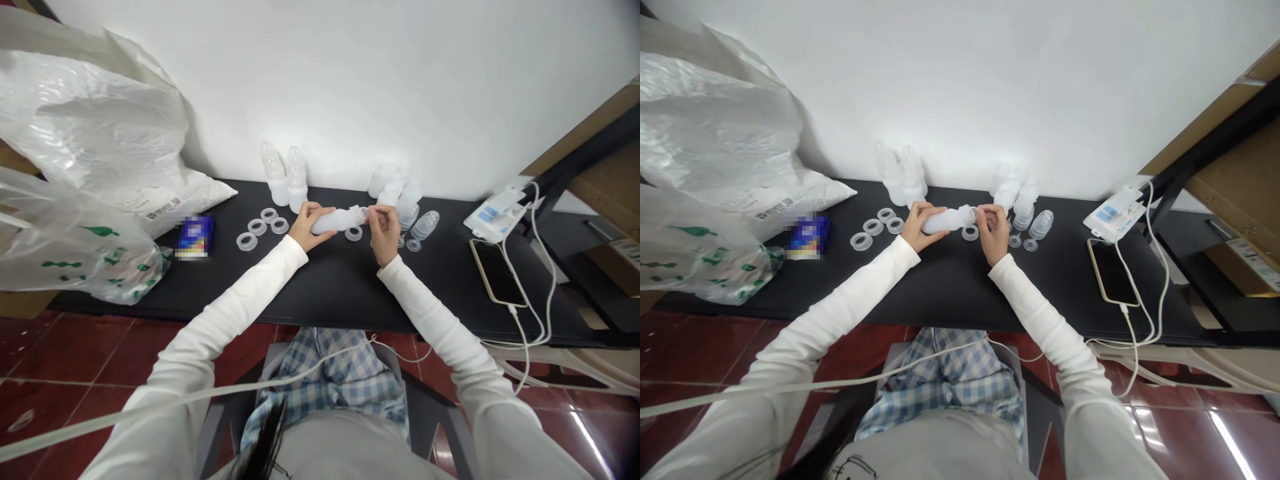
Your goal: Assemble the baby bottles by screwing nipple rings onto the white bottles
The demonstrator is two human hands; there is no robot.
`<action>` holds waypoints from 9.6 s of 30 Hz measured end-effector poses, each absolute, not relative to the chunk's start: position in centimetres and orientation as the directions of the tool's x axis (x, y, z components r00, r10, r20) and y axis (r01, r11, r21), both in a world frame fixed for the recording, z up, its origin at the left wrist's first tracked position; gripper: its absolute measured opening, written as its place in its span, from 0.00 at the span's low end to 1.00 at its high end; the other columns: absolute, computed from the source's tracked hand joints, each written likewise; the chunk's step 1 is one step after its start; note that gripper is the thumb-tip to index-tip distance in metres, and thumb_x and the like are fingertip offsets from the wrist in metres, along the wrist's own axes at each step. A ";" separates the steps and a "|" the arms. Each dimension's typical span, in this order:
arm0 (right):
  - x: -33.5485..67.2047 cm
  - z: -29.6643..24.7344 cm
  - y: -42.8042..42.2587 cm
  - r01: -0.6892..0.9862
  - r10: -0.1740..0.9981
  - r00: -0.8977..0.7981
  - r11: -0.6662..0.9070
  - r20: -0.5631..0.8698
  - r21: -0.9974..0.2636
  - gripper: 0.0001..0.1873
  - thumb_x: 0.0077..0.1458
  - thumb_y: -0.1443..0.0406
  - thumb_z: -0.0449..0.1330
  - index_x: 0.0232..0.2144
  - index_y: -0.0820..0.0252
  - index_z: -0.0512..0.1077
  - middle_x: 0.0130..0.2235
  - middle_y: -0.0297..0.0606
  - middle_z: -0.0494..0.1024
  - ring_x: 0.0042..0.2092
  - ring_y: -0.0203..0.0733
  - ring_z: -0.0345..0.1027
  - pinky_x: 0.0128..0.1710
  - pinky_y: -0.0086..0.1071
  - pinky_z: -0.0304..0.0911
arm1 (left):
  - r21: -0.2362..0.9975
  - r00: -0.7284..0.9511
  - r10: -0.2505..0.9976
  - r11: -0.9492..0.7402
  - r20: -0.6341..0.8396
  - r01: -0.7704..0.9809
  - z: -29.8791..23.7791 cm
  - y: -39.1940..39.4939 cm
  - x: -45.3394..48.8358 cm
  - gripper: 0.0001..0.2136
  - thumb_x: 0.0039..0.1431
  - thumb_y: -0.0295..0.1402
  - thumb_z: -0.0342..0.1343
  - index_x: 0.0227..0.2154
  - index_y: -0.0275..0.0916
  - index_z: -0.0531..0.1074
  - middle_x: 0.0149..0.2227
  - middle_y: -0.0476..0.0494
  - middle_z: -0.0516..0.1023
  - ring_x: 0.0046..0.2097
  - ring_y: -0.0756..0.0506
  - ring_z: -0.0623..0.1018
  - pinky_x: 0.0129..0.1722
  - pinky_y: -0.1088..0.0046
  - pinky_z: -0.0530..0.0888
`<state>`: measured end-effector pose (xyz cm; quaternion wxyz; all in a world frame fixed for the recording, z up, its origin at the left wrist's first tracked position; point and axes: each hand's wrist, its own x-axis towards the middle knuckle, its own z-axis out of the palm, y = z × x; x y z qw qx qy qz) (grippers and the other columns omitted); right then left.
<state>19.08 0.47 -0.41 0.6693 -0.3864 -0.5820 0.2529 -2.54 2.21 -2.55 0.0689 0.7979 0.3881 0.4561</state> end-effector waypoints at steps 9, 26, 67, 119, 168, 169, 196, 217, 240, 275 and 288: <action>19.8 -0.1 0.4 0.082 0.854 0.040 0.515 0.519 -0.853 0.24 0.56 0.41 0.60 0.37 0.54 0.66 0.40 0.38 0.76 0.42 0.41 0.74 0.40 0.38 0.74 | 0.483 0.312 0.697 -0.689 0.646 0.540 -2.3 1.9 -2.7 0.26 0.55 0.44 0.65 0.57 0.45 0.72 0.48 0.41 0.67 0.52 0.41 0.74 0.58 0.54 0.73; 20.4 0.3 0.7 0.270 0.840 -0.017 0.526 0.542 -0.807 0.23 0.58 0.42 0.58 0.34 0.55 0.68 0.33 0.32 0.74 0.33 0.35 0.69 0.36 0.33 0.67 | 0.395 0.334 0.644 -0.718 0.688 0.572 -2.2 1.9 -3.3 0.26 0.56 0.48 0.63 0.54 0.43 0.72 0.45 0.41 0.72 0.47 0.41 0.76 0.51 0.59 0.75; 21.5 -0.4 0.8 0.725 0.663 -0.478 0.668 0.576 -0.167 0.17 0.65 0.57 0.56 0.53 0.56 0.68 0.51 0.44 0.79 0.51 0.51 0.70 0.54 0.45 0.55 | 0.249 0.471 0.618 -0.735 0.629 0.631 -1.1 2.1 -4.6 0.25 0.62 0.51 0.55 0.58 0.45 0.73 0.54 0.36 0.77 0.57 0.36 0.76 0.58 0.55 0.71; 24.5 2.0 1.7 0.961 0.681 0.075 0.147 0.728 -0.236 0.23 0.68 0.56 0.41 0.49 0.61 0.71 0.49 0.51 0.73 0.51 0.54 0.63 0.51 0.50 0.55 | 0.162 0.333 0.630 -0.595 0.701 0.787 -1.5 1.5 -3.2 0.19 0.64 0.38 0.52 0.56 0.41 0.73 0.53 0.34 0.77 0.56 0.36 0.75 0.55 0.55 0.69; 18.2 -0.1 -0.7 0.734 0.738 0.188 0.333 0.648 -0.592 0.29 0.70 0.51 0.29 0.44 0.56 0.66 0.32 0.43 0.72 0.36 0.49 0.70 0.41 0.44 0.66 | 0.187 0.487 0.525 -0.790 0.699 0.584 -1.9 1.2 -1.6 0.24 0.65 0.48 0.54 0.59 0.44 0.72 0.50 0.36 0.79 0.51 0.39 0.77 0.54 0.57 0.72; 18.3 0.0 -0.7 0.736 0.756 0.194 0.309 0.625 -0.603 0.29 0.70 0.51 0.29 0.44 0.56 0.66 0.32 0.43 0.72 0.36 0.49 0.70 0.39 0.44 0.66 | 0.167 0.481 0.534 -0.771 0.695 0.615 -2.0 1.2 -1.5 0.22 0.66 0.47 0.52 0.59 0.45 0.72 0.50 0.36 0.79 0.52 0.38 0.76 0.55 0.56 0.71; 19.7 2.0 -2.5 0.901 0.876 -0.431 0.429 0.214 0.062 0.32 0.70 0.51 0.41 0.30 0.61 0.78 0.25 0.44 0.79 0.26 0.41 0.71 0.28 0.33 0.40 | 0.787 -0.631 0.638 0.062 0.442 0.614 -0.5 5.8 -11.7 0.20 0.61 0.31 0.57 0.52 0.30 0.59 0.61 0.18 0.60 0.66 0.27 0.66 0.63 0.40 0.65; 22.4 4.1 -1.9 0.960 0.953 -0.269 0.255 0.141 0.113 0.16 0.67 0.59 0.51 0.43 0.62 0.75 0.41 0.48 0.79 0.42 0.49 0.72 0.31 0.34 0.50 | 0.386 0.376 0.715 -0.658 0.590 0.646 -1.9 1.6 0.5 0.18 0.64 0.29 0.47 0.55 0.38 0.68 0.53 0.35 0.72 0.55 0.40 0.75 0.56 0.61 0.72; 21.8 1.9 -0.1 0.617 0.726 -0.349 0.654 0.593 -0.438 0.10 0.66 0.64 0.54 0.38 0.57 0.76 0.37 0.38 0.75 0.35 0.39 0.67 0.38 0.34 0.64 | 0.874 -0.062 0.981 0.134 -0.183 -0.467 -1.8 3.1 2.3 0.10 0.56 0.34 0.65 0.32 0.36 0.68 0.32 0.45 0.80 0.41 0.46 0.83 0.51 0.62 0.77; 18.9 -1.7 -0.4 0.375 0.951 -0.160 0.308 0.266 -0.874 0.27 0.62 0.40 0.47 0.44 0.54 0.67 0.33 0.35 0.78 0.36 0.41 0.74 0.37 0.34 0.69 | 0.959 0.147 0.988 0.000 0.044 -0.284 -2.0 1.4 3.2 0.19 0.49 0.42 0.70 0.39 0.38 0.75 0.30 0.48 0.82 0.34 0.48 0.82 0.40 0.70 0.80; 18.6 -2.6 0.1 0.227 0.959 -0.127 0.278 0.255 -0.933 0.23 0.56 0.43 0.57 0.33 0.55 0.67 0.28 0.33 0.77 0.30 0.40 0.74 0.36 0.36 0.70 | 0.989 0.143 0.987 -0.057 0.077 -0.137 -2.5 1.5 3.4 0.16 0.50 0.41 0.70 0.31 0.37 0.72 0.20 0.52 0.76 0.22 0.53 0.75 0.25 0.79 0.72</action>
